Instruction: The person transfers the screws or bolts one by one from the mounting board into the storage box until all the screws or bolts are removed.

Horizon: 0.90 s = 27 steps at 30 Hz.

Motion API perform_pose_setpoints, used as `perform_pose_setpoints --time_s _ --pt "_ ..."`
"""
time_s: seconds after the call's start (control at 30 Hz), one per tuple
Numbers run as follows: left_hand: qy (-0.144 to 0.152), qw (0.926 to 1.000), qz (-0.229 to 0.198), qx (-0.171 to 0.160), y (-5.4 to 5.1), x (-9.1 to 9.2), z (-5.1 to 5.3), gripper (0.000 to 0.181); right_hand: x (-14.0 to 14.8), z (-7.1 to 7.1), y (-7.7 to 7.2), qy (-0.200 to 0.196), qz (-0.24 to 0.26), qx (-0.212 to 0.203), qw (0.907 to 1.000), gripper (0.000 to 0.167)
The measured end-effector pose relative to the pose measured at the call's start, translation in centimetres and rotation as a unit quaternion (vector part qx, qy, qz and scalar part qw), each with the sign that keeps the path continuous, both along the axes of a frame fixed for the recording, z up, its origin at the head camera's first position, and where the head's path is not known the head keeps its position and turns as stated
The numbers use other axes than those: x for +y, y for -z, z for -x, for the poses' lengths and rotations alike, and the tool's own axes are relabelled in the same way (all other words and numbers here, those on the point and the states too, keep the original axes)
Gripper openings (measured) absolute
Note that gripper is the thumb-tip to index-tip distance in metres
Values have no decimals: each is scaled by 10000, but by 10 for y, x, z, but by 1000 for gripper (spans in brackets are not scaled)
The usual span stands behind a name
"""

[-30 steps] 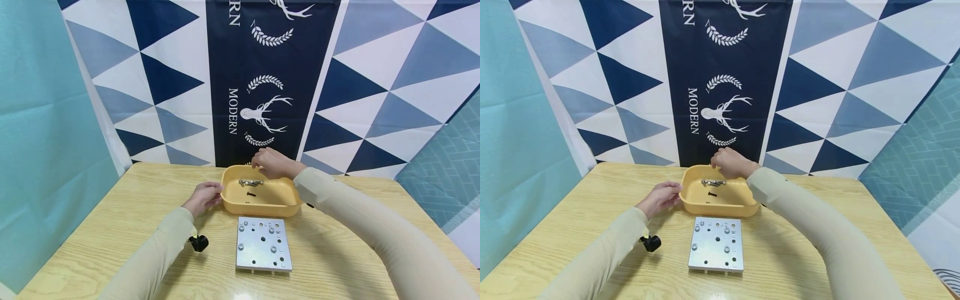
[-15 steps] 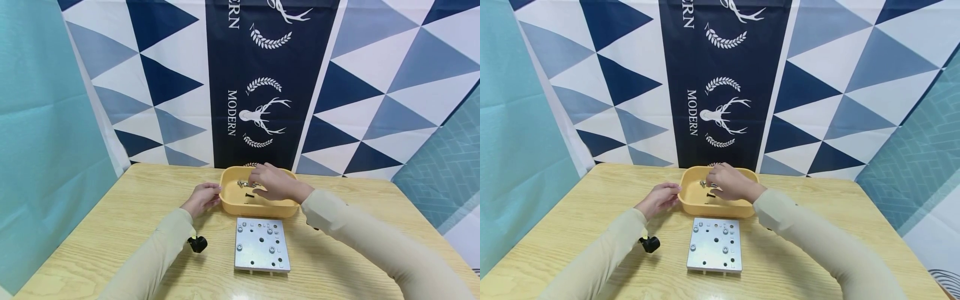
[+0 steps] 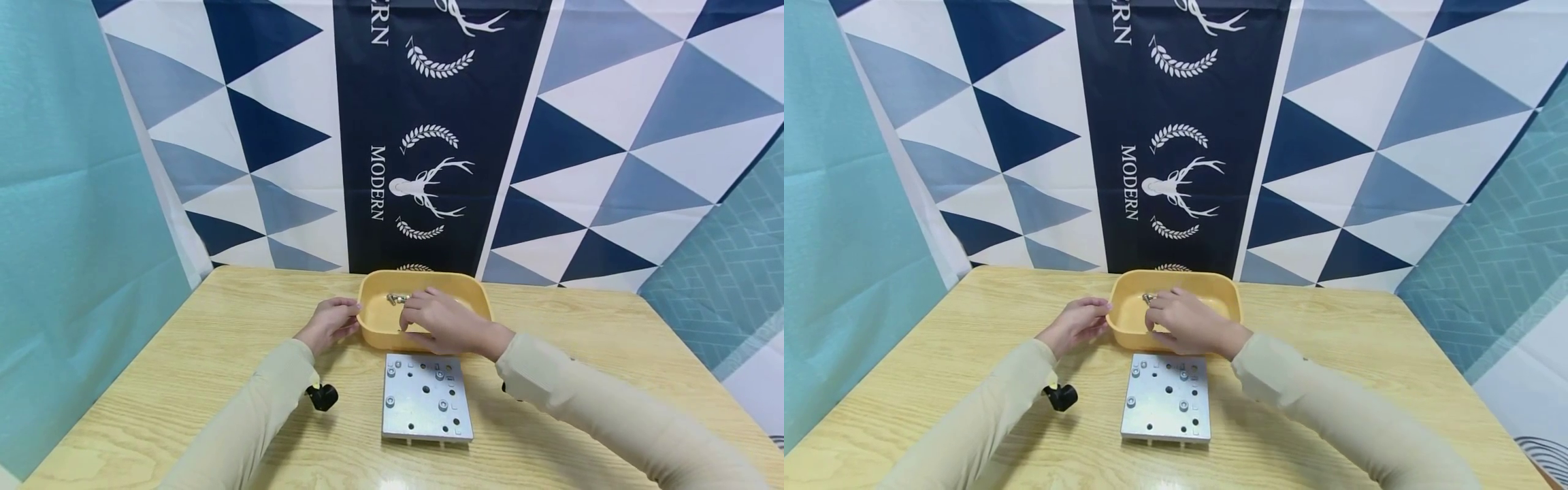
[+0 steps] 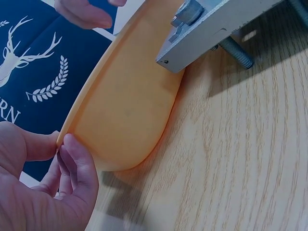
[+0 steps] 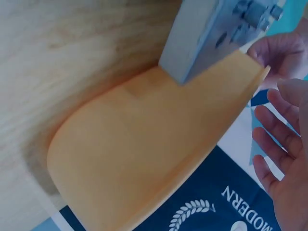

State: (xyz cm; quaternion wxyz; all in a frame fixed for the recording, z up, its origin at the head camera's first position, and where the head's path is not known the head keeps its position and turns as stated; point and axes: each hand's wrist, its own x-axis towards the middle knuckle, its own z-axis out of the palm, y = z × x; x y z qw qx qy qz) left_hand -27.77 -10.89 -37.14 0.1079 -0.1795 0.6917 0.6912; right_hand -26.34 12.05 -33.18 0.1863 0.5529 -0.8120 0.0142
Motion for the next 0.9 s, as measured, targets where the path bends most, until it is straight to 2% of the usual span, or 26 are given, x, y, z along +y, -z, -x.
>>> perform_pose_setpoints --time_s 0.37,0.53,0.73,0.9 --pt "1 10000 -56 -4 -2 -1 1 26 -7 -16 4 -188 -35 -200 9996 10" --pt "2 10000 -31 21 -2 -1 1 25 -11 -21 8 -237 -235 -209 9992 7" --pt "13 10000 10 29 -2 -1 0 24 -14 -29 11 -315 -631 -136 9974 10" --pt "3 10000 16 -7 -3 0 0 24 -16 -32 14 -346 -734 -71 9967 9"
